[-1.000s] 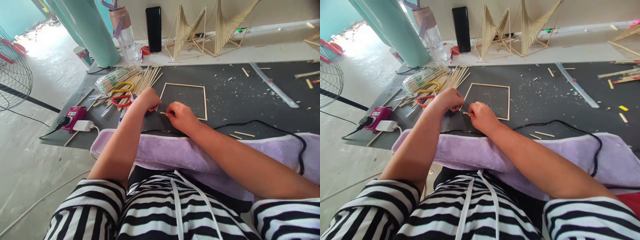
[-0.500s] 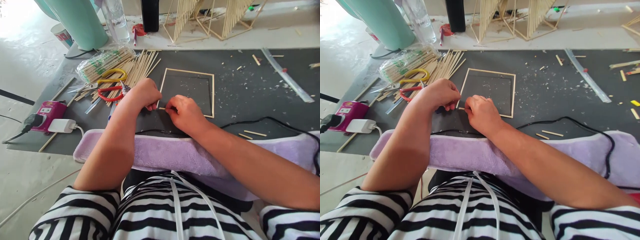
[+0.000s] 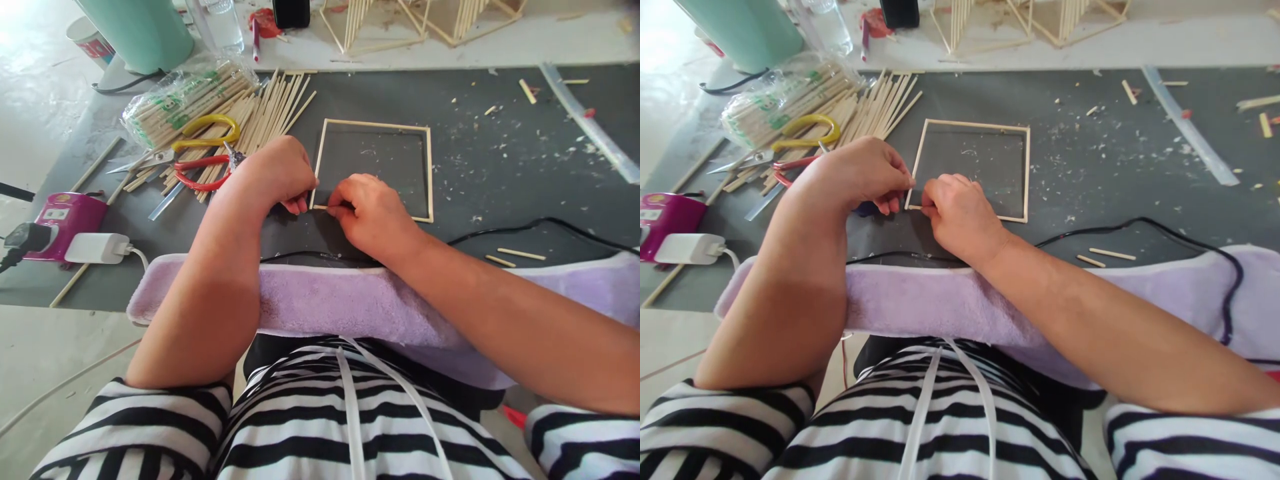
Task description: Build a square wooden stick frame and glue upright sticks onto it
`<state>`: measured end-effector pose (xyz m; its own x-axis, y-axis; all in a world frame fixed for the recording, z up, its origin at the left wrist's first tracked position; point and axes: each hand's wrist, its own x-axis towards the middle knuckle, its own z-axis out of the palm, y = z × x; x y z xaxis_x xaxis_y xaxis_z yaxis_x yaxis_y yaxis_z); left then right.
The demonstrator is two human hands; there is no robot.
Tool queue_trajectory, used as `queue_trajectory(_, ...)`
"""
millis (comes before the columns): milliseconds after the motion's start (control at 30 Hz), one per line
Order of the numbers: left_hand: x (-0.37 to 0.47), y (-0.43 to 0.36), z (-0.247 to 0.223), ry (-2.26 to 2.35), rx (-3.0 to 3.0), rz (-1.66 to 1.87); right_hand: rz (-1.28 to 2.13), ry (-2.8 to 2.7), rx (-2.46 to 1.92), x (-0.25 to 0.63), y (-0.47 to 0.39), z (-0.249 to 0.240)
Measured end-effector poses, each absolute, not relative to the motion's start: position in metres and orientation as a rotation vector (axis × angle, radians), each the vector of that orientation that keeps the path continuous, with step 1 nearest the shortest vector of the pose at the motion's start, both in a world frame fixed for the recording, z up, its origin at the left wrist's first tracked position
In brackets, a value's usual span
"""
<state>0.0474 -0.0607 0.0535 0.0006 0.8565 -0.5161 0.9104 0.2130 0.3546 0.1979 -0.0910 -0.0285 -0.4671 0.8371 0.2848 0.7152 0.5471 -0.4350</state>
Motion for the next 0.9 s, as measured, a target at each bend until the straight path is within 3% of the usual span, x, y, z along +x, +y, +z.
queue_trajectory(900,0.038,-0.061,0.048,1.746,1.699,-0.05,0.367,-2.317,-1.24,0.199,-0.091,-0.028)
